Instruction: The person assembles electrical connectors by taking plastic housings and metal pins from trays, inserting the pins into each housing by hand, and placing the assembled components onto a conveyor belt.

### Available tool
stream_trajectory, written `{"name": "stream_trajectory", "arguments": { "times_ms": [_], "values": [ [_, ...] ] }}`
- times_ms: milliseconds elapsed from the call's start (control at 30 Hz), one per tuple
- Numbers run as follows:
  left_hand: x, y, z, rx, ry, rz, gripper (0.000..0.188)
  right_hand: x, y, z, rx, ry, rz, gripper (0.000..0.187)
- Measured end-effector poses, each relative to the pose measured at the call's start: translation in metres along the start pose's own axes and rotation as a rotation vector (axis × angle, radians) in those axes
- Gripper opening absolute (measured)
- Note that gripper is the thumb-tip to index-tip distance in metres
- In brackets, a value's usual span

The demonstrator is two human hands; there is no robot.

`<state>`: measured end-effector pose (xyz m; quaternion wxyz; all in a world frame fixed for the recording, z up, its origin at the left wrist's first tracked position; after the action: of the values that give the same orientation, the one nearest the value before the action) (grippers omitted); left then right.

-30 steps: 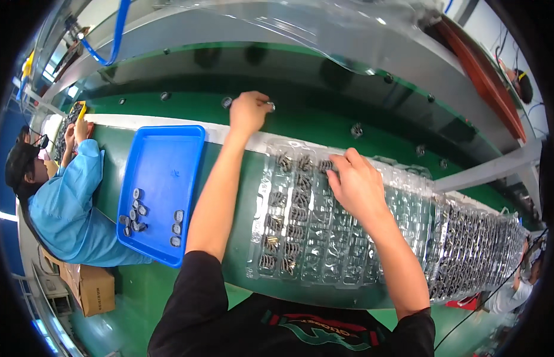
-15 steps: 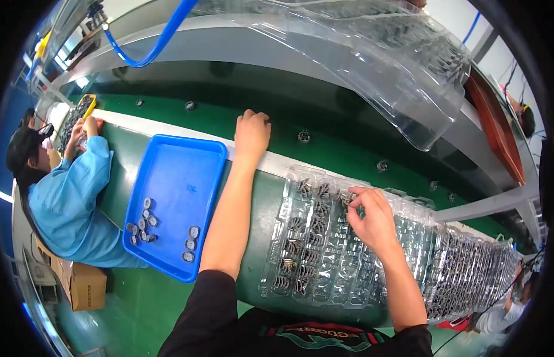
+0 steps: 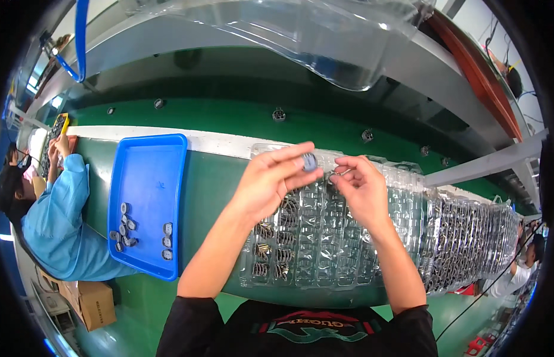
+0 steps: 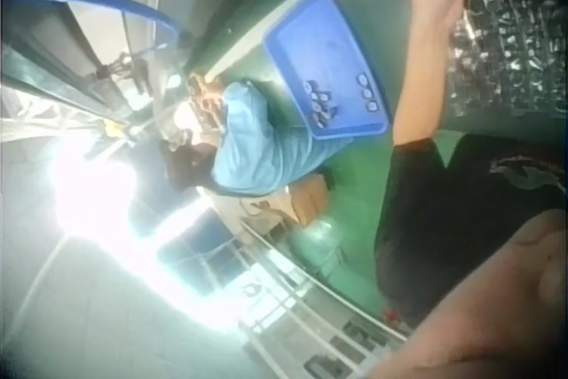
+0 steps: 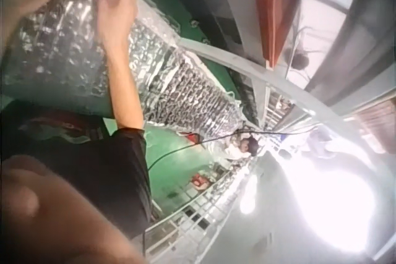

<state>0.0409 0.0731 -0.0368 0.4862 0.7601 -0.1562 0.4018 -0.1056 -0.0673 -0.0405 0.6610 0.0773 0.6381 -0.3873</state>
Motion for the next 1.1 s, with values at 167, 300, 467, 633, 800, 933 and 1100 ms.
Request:
{"name": "stream_trajectory", "arguments": {
  "times_ms": [167,300,467,633,800,933,1100],
  "values": [
    [-0.017,0.008,-0.014,-0.092,0.005,-0.042,0.031,-0.002,-0.004,-0.003,-0.030,0.022,0.080,0.014],
    [-0.027,0.003,-0.011,-0.091,0.079,0.013,0.030,-0.006,-0.002,-0.010,-0.022,0.130,0.141,0.014],
    [-0.027,0.007,-0.012,-0.053,0.025,0.205,0.030,-0.005,-0.003,-0.013,0.028,-0.091,0.076,0.017],
    [-0.031,0.019,-0.017,0.039,-0.043,0.427,0.023,-0.015,0.003,-0.017,0.094,0.029,0.271,0.019],
    [-0.027,0.013,-0.017,0.135,-0.122,0.663,0.015,-0.023,0.004,-0.014,0.119,-0.392,-0.144,0.017],
    [-0.027,0.015,-0.016,0.062,-0.115,0.545,0.015,-0.023,0.009,-0.019,0.143,-0.422,-0.116,0.021],
    [-0.024,0.018,-0.019,-0.010,-0.161,0.540,0.014,-0.019,0.008,-0.026,0.167,-0.456,-0.254,0.025]
  ]
}}
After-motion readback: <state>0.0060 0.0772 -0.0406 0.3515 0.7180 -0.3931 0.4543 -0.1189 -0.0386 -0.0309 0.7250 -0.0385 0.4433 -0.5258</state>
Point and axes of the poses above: each hand's wrist, its own z-axis towards the middle knuckle, its own y-axis out of the palm, x = y × z, the point moved 2 cm from there along z, towards the middle knuckle, and after that the axes turned 4 degrees about z, right-handed, at the moved point
